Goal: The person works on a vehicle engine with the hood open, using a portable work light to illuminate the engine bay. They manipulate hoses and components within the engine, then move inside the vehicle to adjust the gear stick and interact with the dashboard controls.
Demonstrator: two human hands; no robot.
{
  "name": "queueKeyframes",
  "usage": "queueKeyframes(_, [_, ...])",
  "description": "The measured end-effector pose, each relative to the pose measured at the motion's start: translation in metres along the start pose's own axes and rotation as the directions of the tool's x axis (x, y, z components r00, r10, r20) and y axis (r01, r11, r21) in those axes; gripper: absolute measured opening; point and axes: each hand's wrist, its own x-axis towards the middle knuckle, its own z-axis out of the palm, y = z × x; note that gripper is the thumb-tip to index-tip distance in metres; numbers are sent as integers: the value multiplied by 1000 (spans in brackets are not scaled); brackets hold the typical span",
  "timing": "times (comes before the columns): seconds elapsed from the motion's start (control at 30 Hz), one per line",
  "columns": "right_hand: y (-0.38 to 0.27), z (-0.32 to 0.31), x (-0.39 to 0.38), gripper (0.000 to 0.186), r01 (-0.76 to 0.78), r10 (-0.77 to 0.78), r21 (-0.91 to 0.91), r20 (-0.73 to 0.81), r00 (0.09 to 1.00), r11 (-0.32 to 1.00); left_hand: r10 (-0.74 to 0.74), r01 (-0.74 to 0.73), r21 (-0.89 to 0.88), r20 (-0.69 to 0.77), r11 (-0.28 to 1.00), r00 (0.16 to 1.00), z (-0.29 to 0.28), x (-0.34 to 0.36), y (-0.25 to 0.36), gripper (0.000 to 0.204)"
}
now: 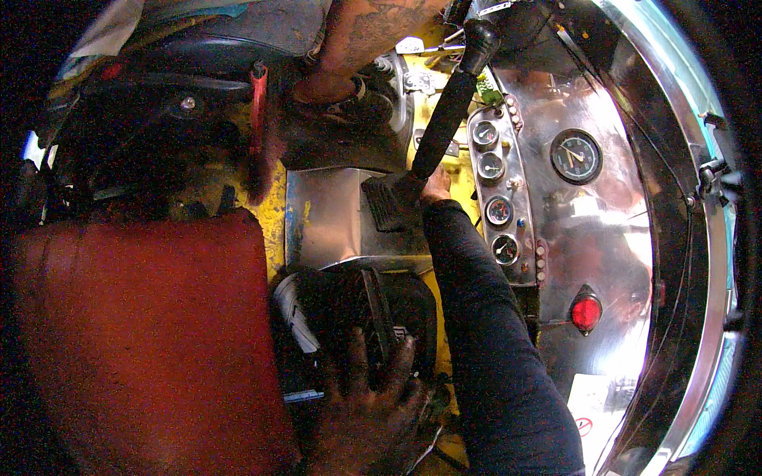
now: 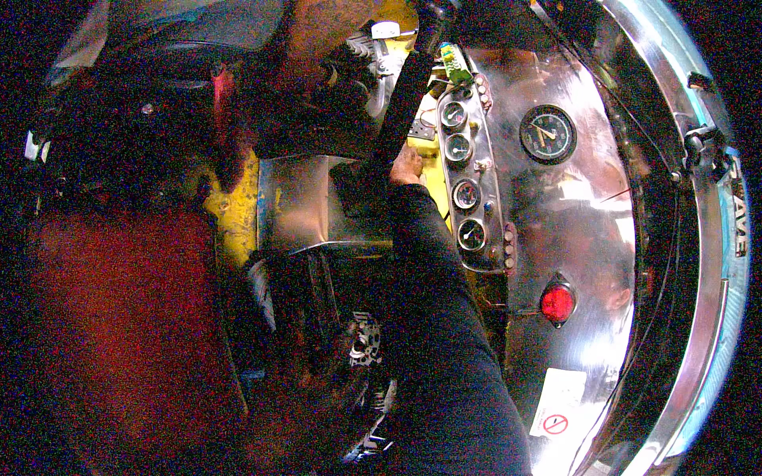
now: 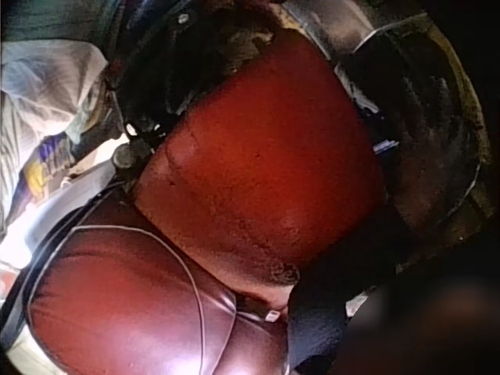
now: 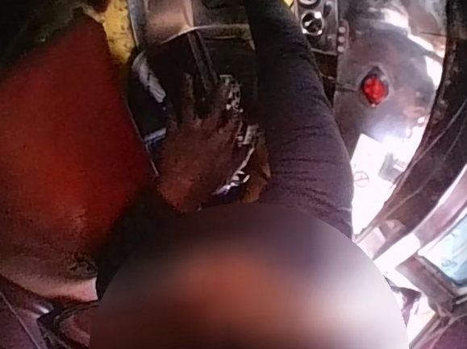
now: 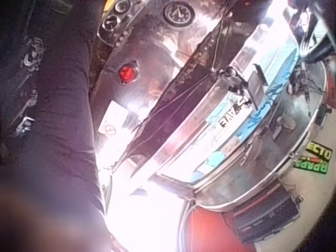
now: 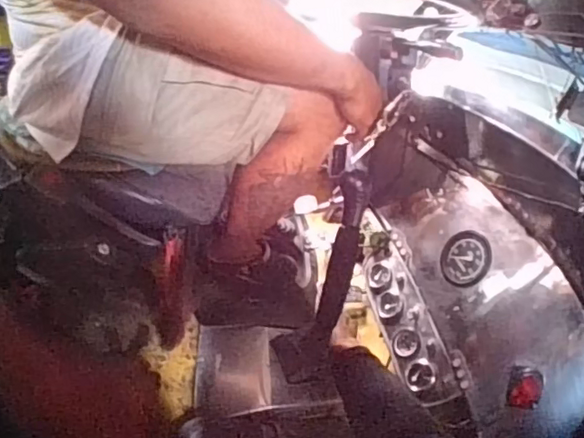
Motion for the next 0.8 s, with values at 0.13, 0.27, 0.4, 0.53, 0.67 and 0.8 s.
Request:
queueKeyframes(0.13, [-11,-15,-5,53,-11,10,8,75,997,1000,-16,16,-31,-10,999,1000,3,2,0,47])
queueKeyframes(0.27, [-27,-32,-9,48,-47,54,-45,189,980,998,2,-2,-21,-10,1000,1000,4,2,0,46])
queueKeyframes(0.4, [-33,-37,-10,48,-46,47,-12,220,974,999,-21,20,-22,-29,1000,999,3,0,1,46])
queueKeyframes(0.53, [-29,-33,-7,49,-45,43,3,236,971,999,3,-3,-4,-44,1000,999,4,0,-2,46])
queueKeyframes(0.67, [-24,-29,-5,49,-45,40,15,254,966,999,-5,5,22,-14,1000,1000,4,-1,-1,47])
queueKeyframes(0.8, [-23,-28,-4,50,-45,39,20,261,965,999,-5,4,47,11,999,1000,3,-3,0,47])
